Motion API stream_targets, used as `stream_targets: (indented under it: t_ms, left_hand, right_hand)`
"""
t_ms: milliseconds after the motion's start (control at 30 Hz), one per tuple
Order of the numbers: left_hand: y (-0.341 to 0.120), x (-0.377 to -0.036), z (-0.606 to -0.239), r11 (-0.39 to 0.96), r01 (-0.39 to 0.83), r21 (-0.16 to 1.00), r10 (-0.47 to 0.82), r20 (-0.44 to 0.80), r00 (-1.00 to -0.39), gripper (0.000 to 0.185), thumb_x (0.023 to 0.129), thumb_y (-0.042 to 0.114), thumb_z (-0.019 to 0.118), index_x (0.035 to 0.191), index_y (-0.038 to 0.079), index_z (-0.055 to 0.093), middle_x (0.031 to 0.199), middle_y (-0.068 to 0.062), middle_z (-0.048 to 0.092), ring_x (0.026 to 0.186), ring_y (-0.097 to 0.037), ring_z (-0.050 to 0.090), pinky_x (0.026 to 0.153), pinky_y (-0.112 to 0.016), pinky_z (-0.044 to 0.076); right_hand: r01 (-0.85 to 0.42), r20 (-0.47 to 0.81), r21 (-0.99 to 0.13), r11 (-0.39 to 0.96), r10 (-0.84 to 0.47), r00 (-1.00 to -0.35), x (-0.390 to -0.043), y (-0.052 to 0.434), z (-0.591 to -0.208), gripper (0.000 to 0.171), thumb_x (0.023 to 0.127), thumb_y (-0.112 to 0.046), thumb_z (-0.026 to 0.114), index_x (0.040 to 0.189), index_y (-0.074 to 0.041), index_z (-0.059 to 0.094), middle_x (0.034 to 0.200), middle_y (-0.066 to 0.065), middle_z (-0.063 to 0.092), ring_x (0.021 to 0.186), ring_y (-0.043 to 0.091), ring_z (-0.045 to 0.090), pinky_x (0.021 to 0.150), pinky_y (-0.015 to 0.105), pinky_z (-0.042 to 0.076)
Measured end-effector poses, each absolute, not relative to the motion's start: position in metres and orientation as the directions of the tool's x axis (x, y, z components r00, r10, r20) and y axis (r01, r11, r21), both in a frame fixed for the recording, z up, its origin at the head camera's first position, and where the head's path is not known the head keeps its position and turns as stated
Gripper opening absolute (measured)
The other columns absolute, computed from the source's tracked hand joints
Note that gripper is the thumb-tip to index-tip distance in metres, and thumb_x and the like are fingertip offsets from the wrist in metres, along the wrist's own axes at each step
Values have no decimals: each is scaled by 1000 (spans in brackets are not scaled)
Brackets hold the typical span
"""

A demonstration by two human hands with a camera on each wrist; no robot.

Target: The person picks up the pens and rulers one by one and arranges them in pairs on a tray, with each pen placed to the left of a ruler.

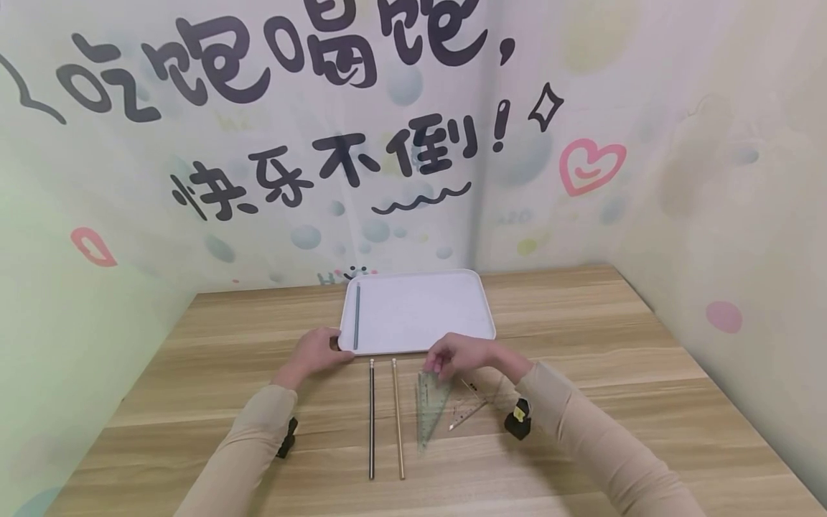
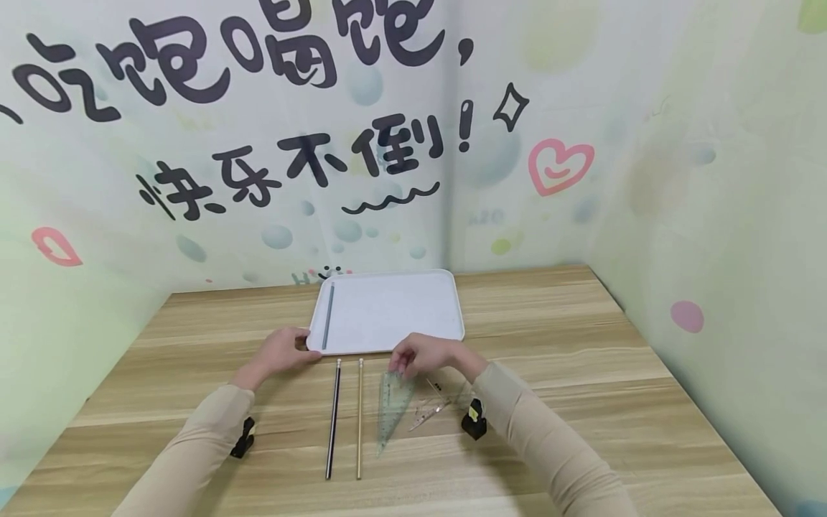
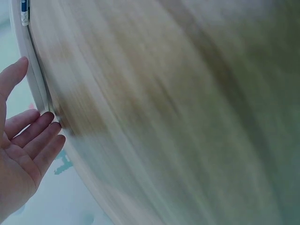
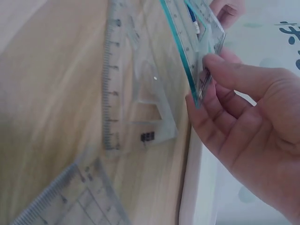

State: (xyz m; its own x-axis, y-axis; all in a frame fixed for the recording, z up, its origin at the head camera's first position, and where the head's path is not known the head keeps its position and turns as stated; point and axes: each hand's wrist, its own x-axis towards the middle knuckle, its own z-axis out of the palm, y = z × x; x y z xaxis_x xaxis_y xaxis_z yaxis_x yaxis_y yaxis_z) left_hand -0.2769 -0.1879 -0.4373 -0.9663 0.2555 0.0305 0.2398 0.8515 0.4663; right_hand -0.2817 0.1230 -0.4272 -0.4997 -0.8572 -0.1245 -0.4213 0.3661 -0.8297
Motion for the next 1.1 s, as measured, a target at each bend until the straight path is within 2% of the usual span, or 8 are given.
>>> stream_targets:
  t_ms: [200, 400, 533, 700, 900, 1100]
  left_hand:
    - [-188, -276, -437, 850, 241, 468, 256, 33, -966, 30, 73, 28, 73, 68, 8, 51, 61, 0, 41, 60, -14, 39, 55, -28, 30]
    - [-188, -277, -437, 853, 234, 467, 253, 23, -967, 29, 74, 28, 73, 69, 8, 53, 62, 0, 42, 62, -14, 39, 56, -28, 31]
    - [-188, -277, -437, 851, 235, 470, 254, 24, -967, 29, 73, 28, 73, 70, 8, 53, 62, 0, 43, 62, -14, 40, 56, -28, 31]
    - [-189, -278, -438, 851, 237, 470, 256, 23, -966, 29, 73, 28, 73, 69, 8, 53, 61, 0, 43, 61, -14, 40, 56, -28, 31]
    - [-189, -277, -437, 855, 226, 467, 249, 12, -968, 28, 74, 28, 73, 71, 8, 54, 62, -1, 43, 62, -14, 40, 56, -27, 31]
    - [-187, -276, -435, 855, 234, 463, 254, 19, -967, 27, 74, 28, 73, 71, 8, 55, 63, -1, 44, 62, -15, 40, 56, -28, 31]
  right_hand:
    - [-362, -144, -862, 354, -857, -495, -285, 126, -423, 22, 76, 11, 59, 98, 8, 61, 84, 12, 63, 80, 18, 58, 73, 24, 47]
    - [-313, -161, -883, 351, -851, -501, -287, 128, -419, 23, 77, 9, 60, 99, 10, 60, 84, 10, 63, 77, 11, 58, 72, 24, 47]
    - [-285, -182, -886, 365, -841, -509, -288, 129, -417, 23, 77, 8, 59, 100, 10, 60, 83, 5, 62, 75, 7, 56, 70, 23, 47]
    - [-267, -194, -889, 372, -834, -517, -289, 130, -412, 24, 76, 8, 59, 100, 10, 59, 80, -1, 61, 76, 9, 56, 68, 21, 45]
    - [-245, -196, -898, 364, -832, -518, -292, 130, -407, 23, 77, 6, 58, 100, 9, 59, 82, 3, 62, 76, 12, 56, 68, 22, 45]
    - [-255, -188, -896, 362, -833, -521, -299, 131, -405, 24, 78, 5, 59, 101, 8, 59, 83, -1, 62, 79, 11, 56, 70, 22, 45]
